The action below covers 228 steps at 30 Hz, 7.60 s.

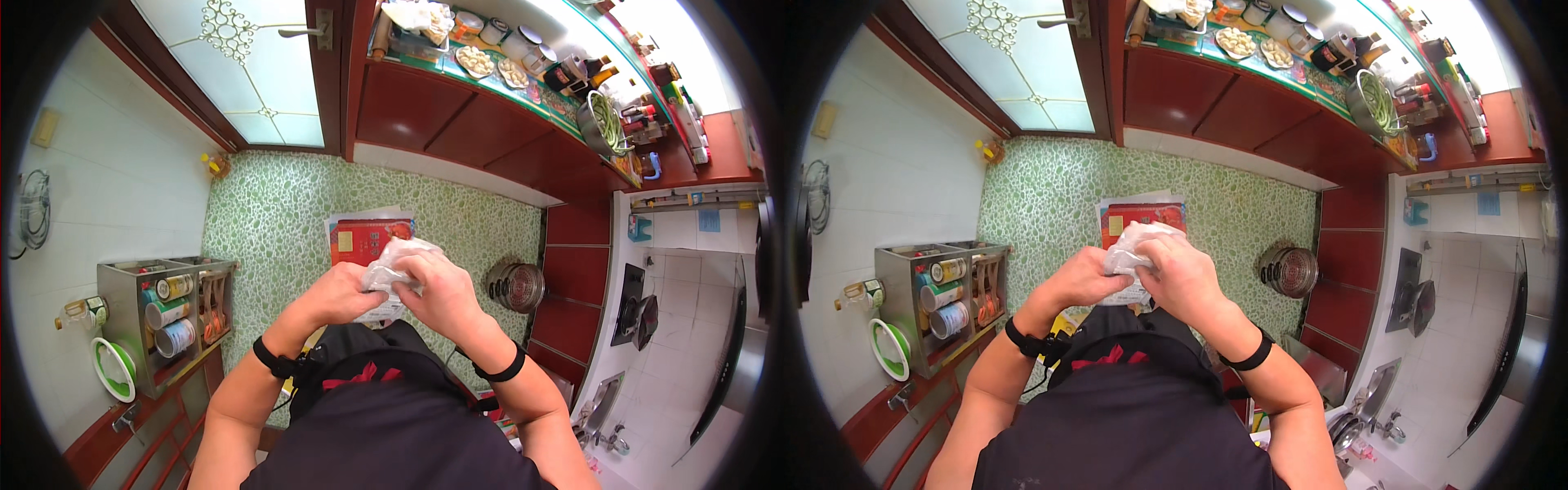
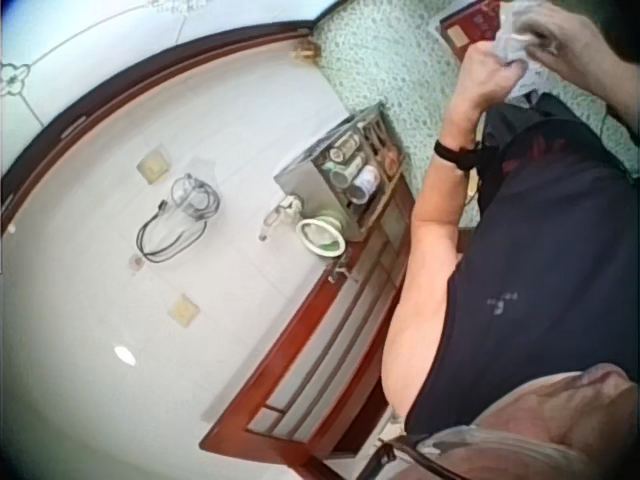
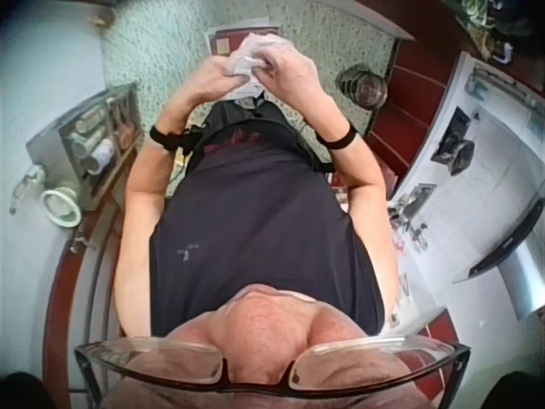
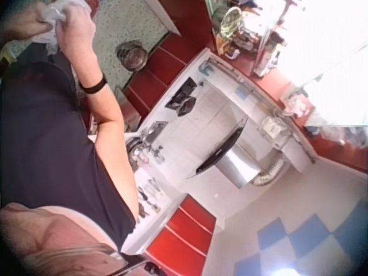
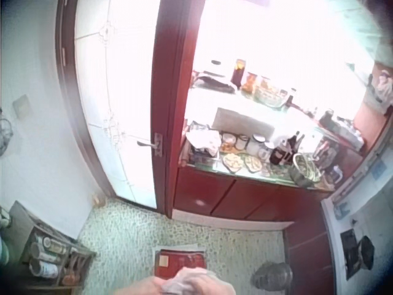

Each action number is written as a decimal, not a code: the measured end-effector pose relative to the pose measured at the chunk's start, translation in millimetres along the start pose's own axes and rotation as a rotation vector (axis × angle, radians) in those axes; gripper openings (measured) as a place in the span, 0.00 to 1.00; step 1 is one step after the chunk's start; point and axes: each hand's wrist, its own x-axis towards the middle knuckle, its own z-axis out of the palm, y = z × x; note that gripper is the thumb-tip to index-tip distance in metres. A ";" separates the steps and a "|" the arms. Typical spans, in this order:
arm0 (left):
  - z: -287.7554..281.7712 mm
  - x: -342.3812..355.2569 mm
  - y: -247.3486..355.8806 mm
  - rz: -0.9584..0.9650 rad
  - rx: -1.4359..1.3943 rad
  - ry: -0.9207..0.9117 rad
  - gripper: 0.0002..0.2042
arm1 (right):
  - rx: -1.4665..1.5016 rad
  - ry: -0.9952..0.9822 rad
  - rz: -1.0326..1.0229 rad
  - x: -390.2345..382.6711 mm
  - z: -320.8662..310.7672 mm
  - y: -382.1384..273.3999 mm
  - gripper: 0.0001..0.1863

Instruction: Repairing a kitchen cabinet door hinge using a utility knife and a screwdriver.

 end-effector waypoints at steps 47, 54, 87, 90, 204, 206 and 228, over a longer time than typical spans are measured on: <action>36.3 14.4 -71.6 0.144 -0.991 -0.008 0.16 | 0.924 -0.074 0.747 -69.8 -65.9 32.6 0.17; 43.0 10.1 -60.6 0.111 -1.086 -0.034 0.17 | 1.015 -0.018 0.788 -75.4 -71.2 28.6 0.15; 52.6 6.1 -64.3 0.066 -1.114 -0.098 0.20 | 1.101 0.122 0.834 -103.5 -72.2 18.3 0.13; 48.3 5.5 -60.7 0.049 -1.142 -0.044 0.19 | 1.088 0.163 0.841 -108.0 -72.6 18.1 0.12; 136.8 43.9 30.4 -0.114 -0.327 -0.101 0.12 | 1.225 0.247 0.859 -187.6 -27.7 71.2 0.11; 156.7 57.0 39.6 -0.112 -0.325 -0.123 0.12 | 1.240 0.270 0.858 -205.3 -36.4 81.4 0.10; 300.6 198.9 71.4 -0.004 -0.492 -0.284 0.34 | 1.068 1.236 1.046 -402.8 -145.2 119.5 0.10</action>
